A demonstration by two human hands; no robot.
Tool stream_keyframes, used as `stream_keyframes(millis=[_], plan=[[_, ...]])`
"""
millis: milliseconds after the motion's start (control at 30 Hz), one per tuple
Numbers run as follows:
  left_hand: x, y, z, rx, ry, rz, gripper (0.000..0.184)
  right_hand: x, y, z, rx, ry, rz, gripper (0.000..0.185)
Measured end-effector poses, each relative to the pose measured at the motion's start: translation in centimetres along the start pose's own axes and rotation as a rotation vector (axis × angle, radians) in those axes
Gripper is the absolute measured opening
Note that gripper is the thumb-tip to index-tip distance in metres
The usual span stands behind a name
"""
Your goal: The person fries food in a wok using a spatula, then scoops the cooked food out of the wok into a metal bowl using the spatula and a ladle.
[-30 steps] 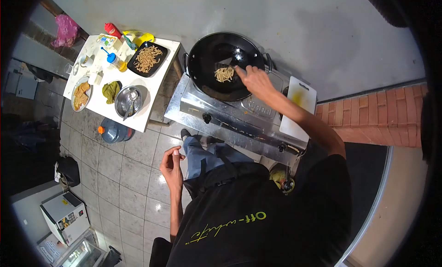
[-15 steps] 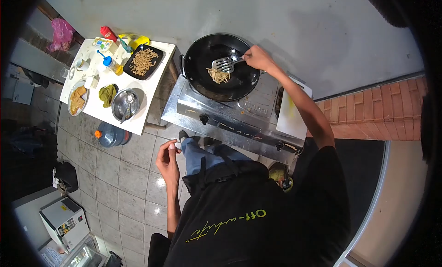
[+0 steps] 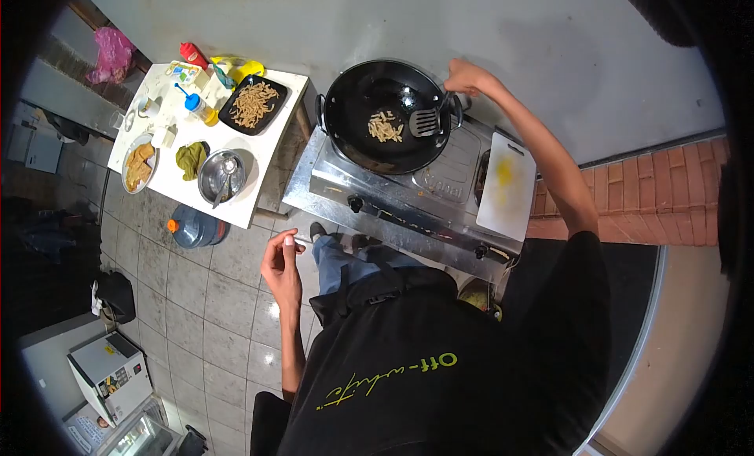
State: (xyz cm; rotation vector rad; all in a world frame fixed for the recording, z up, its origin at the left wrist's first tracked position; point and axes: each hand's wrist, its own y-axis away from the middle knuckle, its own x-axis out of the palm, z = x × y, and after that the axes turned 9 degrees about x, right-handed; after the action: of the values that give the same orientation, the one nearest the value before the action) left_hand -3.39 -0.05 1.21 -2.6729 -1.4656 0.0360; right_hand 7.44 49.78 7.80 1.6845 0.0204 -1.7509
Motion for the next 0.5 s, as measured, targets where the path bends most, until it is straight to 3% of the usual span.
stream_keyframes(millis=[67, 267, 433, 500], plan=[[-0.2, 0.5, -0.1, -0.01, -0.015, -0.019, 0.021, 1.5, -0.9, 0.5, 0.012, 0.041, 0.001, 0.034], [-1.3, 4.1, 0.9, -0.076, -0.083, -0.106, 0.021, 6.2, -1.7, -0.1, 0.032, -0.587, 0.321, 0.039], [-0.5, 6.1, 1.4, -0.117, -0.053, -0.116, 0.021, 3.6, 0.2, -1.1, 0.009, -0.579, 0.332, 0.04], [0.3, 6.1, 1.4, -0.122, -0.036, -0.089, 0.021, 1.4, 1.7, -0.8, -0.044, -0.341, 0.165, 0.042]])
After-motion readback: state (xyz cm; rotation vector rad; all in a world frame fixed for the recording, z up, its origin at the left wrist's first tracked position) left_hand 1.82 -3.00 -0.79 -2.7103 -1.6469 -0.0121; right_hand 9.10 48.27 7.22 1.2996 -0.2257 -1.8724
